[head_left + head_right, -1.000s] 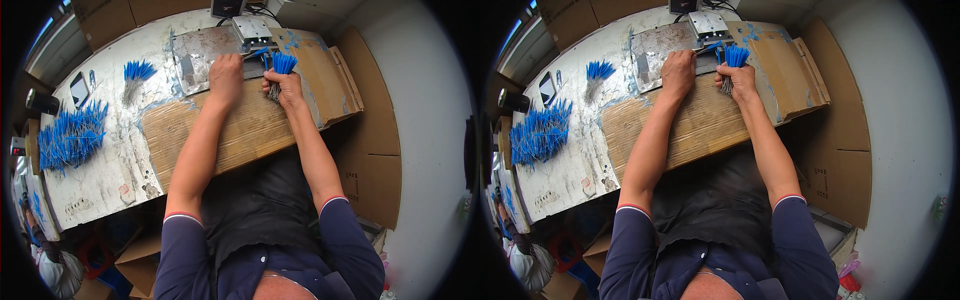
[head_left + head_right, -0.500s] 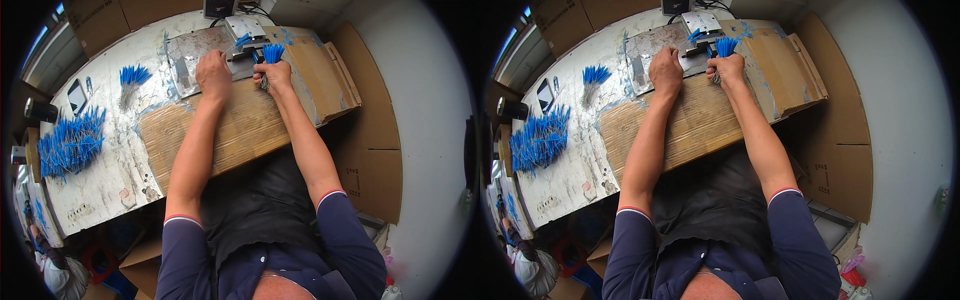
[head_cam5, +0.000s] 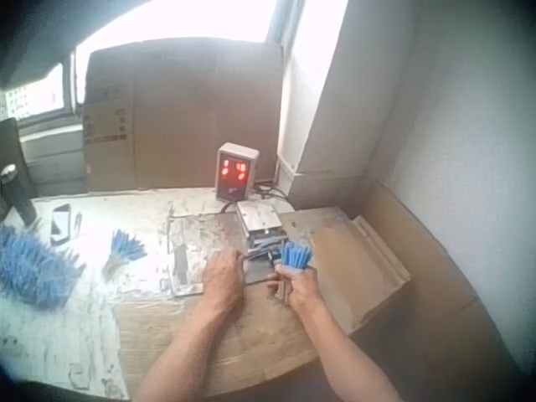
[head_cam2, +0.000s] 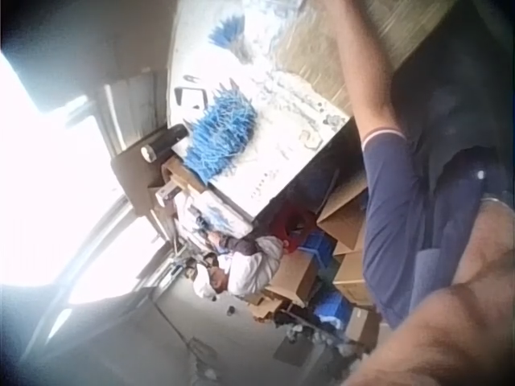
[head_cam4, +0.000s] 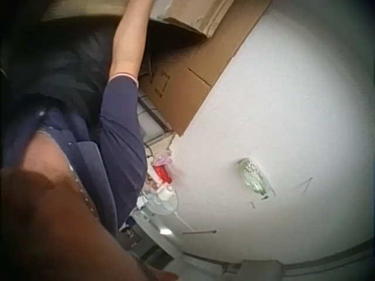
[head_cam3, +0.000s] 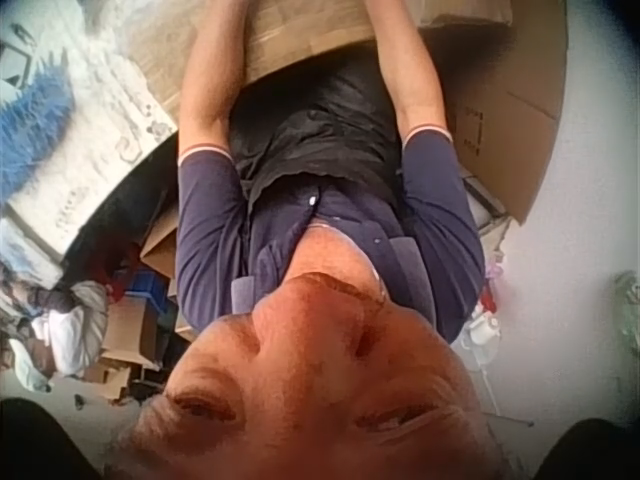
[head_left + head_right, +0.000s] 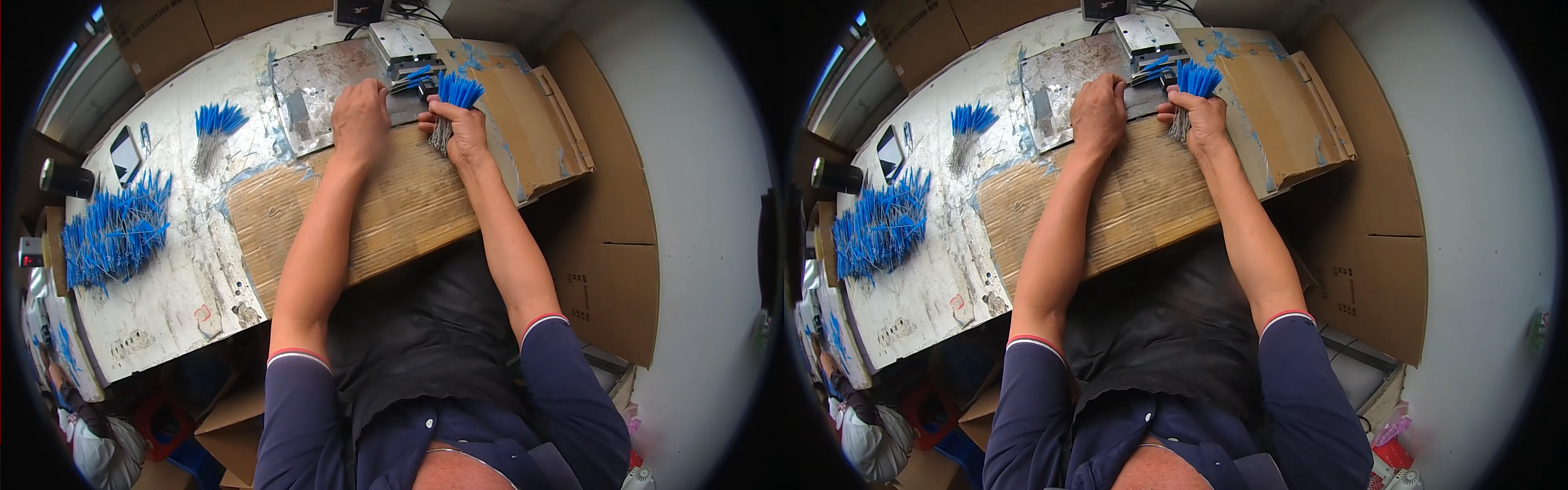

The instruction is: Manually gathering blue plastic bristles into bunches and using a desktop machine to clamp or secure them together.

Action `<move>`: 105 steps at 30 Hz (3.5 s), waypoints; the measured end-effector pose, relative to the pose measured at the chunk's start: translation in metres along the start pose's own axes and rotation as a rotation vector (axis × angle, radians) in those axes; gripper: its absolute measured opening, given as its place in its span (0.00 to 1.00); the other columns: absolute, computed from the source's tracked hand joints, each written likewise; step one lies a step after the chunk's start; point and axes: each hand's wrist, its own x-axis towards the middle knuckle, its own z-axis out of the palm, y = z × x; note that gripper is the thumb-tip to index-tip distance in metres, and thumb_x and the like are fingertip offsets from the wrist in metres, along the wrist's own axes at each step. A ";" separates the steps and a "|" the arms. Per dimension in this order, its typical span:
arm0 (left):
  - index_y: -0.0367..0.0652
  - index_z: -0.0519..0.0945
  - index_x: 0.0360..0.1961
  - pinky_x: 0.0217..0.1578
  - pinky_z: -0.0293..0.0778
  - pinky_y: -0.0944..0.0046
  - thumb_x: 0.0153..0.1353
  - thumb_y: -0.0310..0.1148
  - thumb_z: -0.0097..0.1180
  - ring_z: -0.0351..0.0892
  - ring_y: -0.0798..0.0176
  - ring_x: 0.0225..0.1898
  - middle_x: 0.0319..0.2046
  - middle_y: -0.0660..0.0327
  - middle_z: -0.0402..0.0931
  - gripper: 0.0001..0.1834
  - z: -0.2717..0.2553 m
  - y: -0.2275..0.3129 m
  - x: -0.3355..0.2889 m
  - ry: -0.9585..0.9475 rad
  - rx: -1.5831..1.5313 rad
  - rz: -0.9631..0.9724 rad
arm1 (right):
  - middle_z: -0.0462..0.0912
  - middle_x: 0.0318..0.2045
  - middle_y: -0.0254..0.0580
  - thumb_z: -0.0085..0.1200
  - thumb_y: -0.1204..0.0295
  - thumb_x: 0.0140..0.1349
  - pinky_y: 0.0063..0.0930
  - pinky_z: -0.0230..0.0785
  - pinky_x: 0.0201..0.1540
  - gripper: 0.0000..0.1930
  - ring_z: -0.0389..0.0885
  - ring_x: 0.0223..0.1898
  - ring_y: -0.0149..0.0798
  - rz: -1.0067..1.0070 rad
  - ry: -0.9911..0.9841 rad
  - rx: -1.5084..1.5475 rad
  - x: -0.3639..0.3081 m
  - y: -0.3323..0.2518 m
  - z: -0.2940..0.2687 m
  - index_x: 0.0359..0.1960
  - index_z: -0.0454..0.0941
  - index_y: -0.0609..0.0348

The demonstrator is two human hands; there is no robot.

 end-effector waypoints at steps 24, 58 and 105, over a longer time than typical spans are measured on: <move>0.43 0.77 0.41 0.36 0.76 0.50 0.72 0.35 0.53 0.83 0.48 0.34 0.31 0.55 0.83 0.08 0.001 0.002 -0.001 -0.009 0.061 -0.074 | 0.84 0.26 0.46 0.69 0.78 0.57 0.32 0.86 0.27 0.09 0.86 0.25 0.39 0.024 0.009 -0.152 -0.014 -0.006 0.000 0.35 0.81 0.68; 0.39 0.79 0.43 0.29 0.75 0.62 0.74 0.32 0.53 0.78 0.65 0.25 0.27 0.60 0.81 0.07 -0.001 0.008 0.006 0.358 -0.416 -0.420 | 0.83 0.31 0.47 0.59 0.76 0.63 0.50 0.84 0.42 0.05 0.88 0.34 0.52 -0.033 0.193 0.503 -0.024 0.000 0.022 0.35 0.76 0.65; 0.43 0.71 0.46 0.36 0.79 0.57 0.77 0.35 0.47 0.88 0.57 0.34 0.35 0.61 0.88 0.08 0.000 0.004 0.004 0.168 -0.212 -0.282 | 0.78 0.18 0.33 0.68 0.75 0.54 0.22 0.61 0.18 0.07 0.72 0.16 0.26 -0.006 0.026 -0.456 -0.014 -0.010 0.001 0.29 0.81 0.61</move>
